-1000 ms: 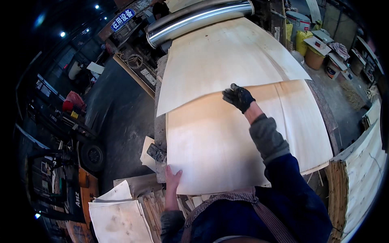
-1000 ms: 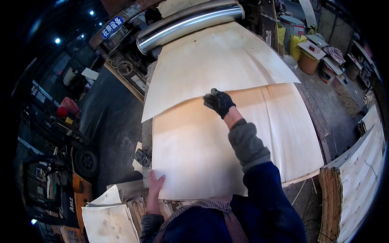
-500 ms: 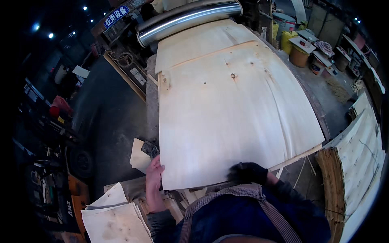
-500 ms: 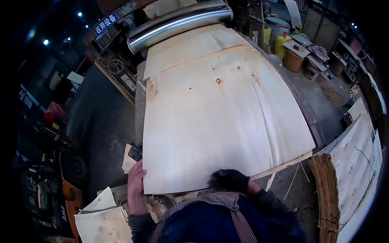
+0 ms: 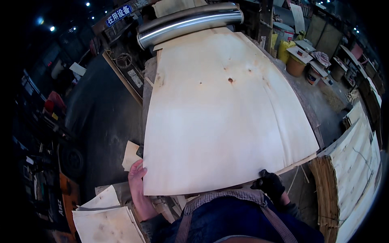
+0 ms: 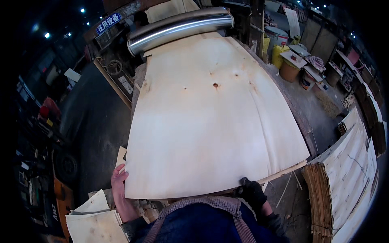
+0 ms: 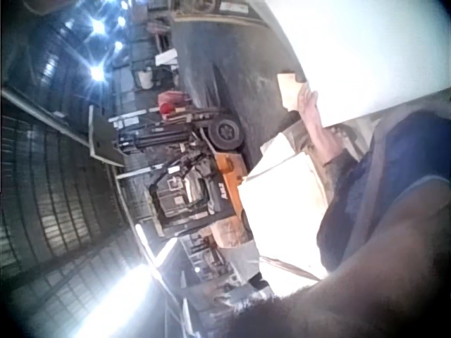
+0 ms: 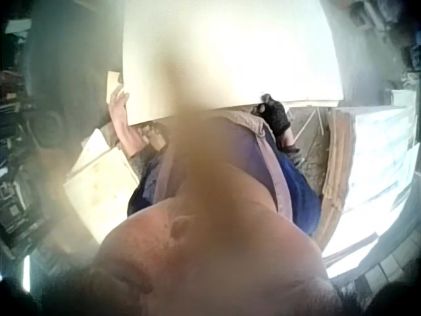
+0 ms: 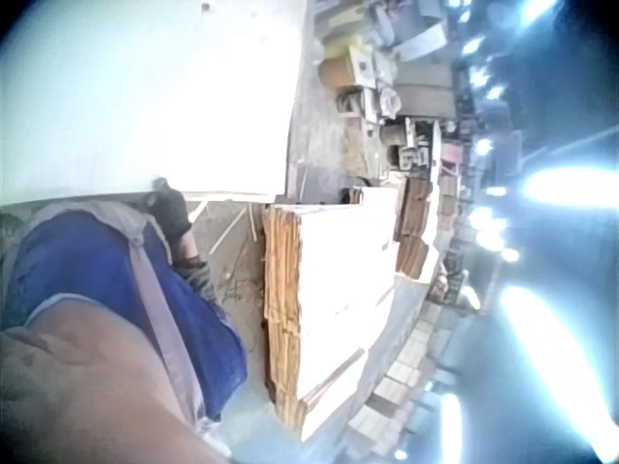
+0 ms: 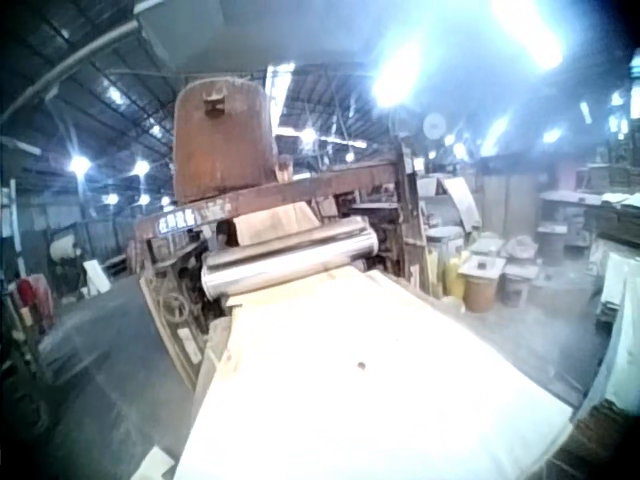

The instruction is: The person processes wood sheets by picking them up from a stack, feeding them through a large roller machine, and then moving the sheets to another stack.

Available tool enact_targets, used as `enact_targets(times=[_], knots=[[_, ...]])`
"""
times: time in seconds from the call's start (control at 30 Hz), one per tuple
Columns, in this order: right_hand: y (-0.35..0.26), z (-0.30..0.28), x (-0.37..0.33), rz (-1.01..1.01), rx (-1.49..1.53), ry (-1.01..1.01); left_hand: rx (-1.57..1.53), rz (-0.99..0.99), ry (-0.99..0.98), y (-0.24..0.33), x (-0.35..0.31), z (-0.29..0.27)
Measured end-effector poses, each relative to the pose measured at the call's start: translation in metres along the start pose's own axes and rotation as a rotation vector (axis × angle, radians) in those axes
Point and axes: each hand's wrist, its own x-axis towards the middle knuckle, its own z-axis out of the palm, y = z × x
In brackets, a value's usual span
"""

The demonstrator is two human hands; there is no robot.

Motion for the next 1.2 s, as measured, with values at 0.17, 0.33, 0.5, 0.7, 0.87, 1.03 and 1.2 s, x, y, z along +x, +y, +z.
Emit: enact_targets(times=[0.17,0.33,0.5,0.7,0.87,1.03,1.2], knots=[[-0.042,0.012,0.045,-0.102,-0.162,0.020,0.031,0.009,-0.045,-0.052,0.044,-0.002],[-0.080,0.011,0.144,-0.023,0.208,-0.112,0.139,0.034,-0.012,-0.083,0.077,0.033],[-0.116,0.050,0.272,-0.047,0.282,-0.313,1.078,0.110,0.182,-0.125,0.046,0.017],[-0.113,0.082,0.347,-0.131,0.341,-0.445,1.394,0.184,0.235,-0.158,0.026,0.006],[-0.053,0.079,0.274,0.188,0.239,-0.554,1.006,0.062,0.232,-0.172,0.042,-0.028],[0.005,0.048,0.142,0.366,0.159,-0.655,0.427,-0.138,0.116,-0.105,0.035,-0.002],[0.024,0.019,0.053,0.287,-0.009,-0.546,0.187,-0.132,-0.020,-0.050,0.024,0.014]])
